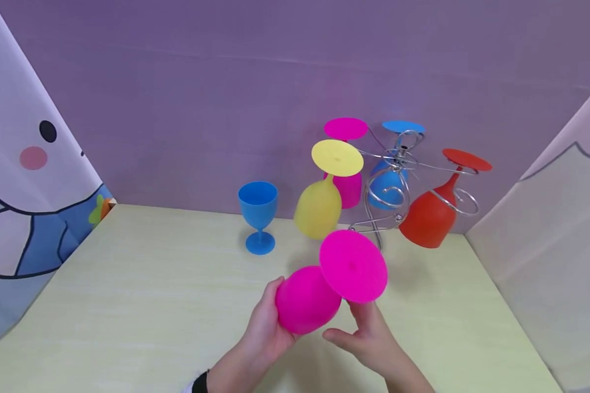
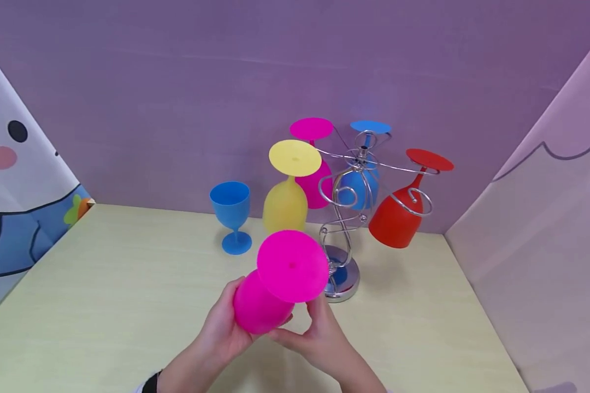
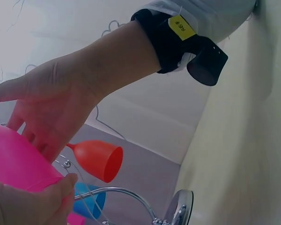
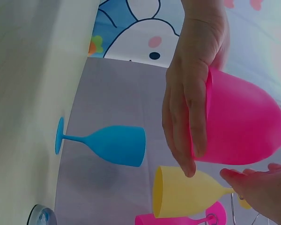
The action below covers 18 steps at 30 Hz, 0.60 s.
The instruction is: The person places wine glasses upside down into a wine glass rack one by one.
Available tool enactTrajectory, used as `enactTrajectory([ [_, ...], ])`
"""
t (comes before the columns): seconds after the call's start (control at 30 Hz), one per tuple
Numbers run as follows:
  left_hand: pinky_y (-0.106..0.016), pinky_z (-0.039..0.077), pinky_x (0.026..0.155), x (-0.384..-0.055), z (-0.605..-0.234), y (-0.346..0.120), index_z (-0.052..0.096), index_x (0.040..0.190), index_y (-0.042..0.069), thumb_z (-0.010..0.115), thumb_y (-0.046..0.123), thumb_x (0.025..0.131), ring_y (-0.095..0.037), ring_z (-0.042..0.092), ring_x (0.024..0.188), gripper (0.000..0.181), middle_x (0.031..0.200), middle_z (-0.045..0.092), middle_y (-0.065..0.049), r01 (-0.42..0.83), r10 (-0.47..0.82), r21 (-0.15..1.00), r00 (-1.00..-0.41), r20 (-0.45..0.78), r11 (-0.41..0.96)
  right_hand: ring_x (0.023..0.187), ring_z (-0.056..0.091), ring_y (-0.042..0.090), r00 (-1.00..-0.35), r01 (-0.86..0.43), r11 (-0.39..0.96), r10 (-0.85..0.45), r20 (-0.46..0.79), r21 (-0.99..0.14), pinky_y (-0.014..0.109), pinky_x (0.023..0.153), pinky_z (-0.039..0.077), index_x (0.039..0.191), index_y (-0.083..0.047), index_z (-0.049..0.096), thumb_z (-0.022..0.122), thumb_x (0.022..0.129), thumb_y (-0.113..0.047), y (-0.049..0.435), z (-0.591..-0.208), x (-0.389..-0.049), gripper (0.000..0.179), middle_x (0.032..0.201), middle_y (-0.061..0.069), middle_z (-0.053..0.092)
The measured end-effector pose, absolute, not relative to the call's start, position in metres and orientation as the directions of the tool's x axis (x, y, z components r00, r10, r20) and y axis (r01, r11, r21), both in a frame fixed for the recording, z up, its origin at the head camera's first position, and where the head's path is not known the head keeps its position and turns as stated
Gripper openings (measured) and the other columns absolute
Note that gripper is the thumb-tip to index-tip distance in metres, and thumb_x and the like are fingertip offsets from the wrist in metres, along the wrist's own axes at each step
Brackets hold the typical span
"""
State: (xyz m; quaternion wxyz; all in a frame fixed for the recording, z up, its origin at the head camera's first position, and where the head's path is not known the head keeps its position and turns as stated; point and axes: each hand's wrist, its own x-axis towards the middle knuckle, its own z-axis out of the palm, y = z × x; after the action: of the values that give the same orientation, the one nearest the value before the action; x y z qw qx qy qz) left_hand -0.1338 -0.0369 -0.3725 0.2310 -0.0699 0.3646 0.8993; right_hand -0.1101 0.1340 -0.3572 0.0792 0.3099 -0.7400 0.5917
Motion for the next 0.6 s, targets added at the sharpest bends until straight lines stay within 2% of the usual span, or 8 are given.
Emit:
enactTrajectory([
  [0.07,-0.035,0.047,0.09,-0.1333,-0.3746,-0.0363,0.031,0.136,0.016,0.04,0.047,0.092,-0.029,0.044,0.115,0.054,0.131,0.039,-0.012,-0.491,0.401,0.599,-0.87,-0.289,-0.633,0.124,0.036,0.02,-0.815,-0.526,0.138,-0.363,0.451,-0.839,0.032,0.099,0.038,0.14,-0.016,0.024,0.07,0.072,0.001,0.132,-0.356,-0.1106,0.084,0.135,0.008,0.037],
  [0.3,-0.046,0.044,0.093,-0.1318,-0.3789,-0.0337,0.033,0.138,0.02,0.041,0.042,0.091,-0.035,0.044,0.116,0.052,0.135,0.037,-0.015,-0.547,0.48,0.528,-0.834,-0.272,-0.65,0.125,0.033,0.024,-0.857,-0.436,0.187,-0.385,0.342,-0.88,0.057,0.096,0.035,0.14,-0.023,0.021,0.075,0.072,-0.01,0.1286,-0.3547,-0.1123,0.088,0.138,0.005,0.033],
  [0.47,-0.047,0.043,0.094,-0.1317,-0.3801,-0.033,0.032,0.138,0.021,0.041,0.042,0.091,-0.034,0.044,0.116,0.052,0.133,0.037,-0.016,-0.568,0.517,0.516,-0.817,-0.256,-0.641,0.126,0.03,0.027,-0.884,-0.369,0.202,-0.378,0.275,-0.907,0.057,0.095,0.038,0.14,-0.028,0.019,0.074,0.074,-0.015,0.1263,-0.3531,-0.1105,0.087,0.138,0.002,0.032],
  [0.6,-0.045,0.044,0.093,-0.132,-0.3812,-0.033,0.031,0.138,0.02,0.042,0.042,0.091,-0.033,0.046,0.114,0.053,0.132,0.038,-0.016,-0.59,0.542,0.519,-0.799,-0.261,-0.619,0.126,0.03,0.028,-0.886,-0.37,0.203,-0.37,0.279,-0.907,0.057,0.094,0.038,0.141,-0.028,0.016,0.074,0.074,-0.014,0.1248,-0.3514,-0.11,0.089,0.139,0.002,0.03],
])
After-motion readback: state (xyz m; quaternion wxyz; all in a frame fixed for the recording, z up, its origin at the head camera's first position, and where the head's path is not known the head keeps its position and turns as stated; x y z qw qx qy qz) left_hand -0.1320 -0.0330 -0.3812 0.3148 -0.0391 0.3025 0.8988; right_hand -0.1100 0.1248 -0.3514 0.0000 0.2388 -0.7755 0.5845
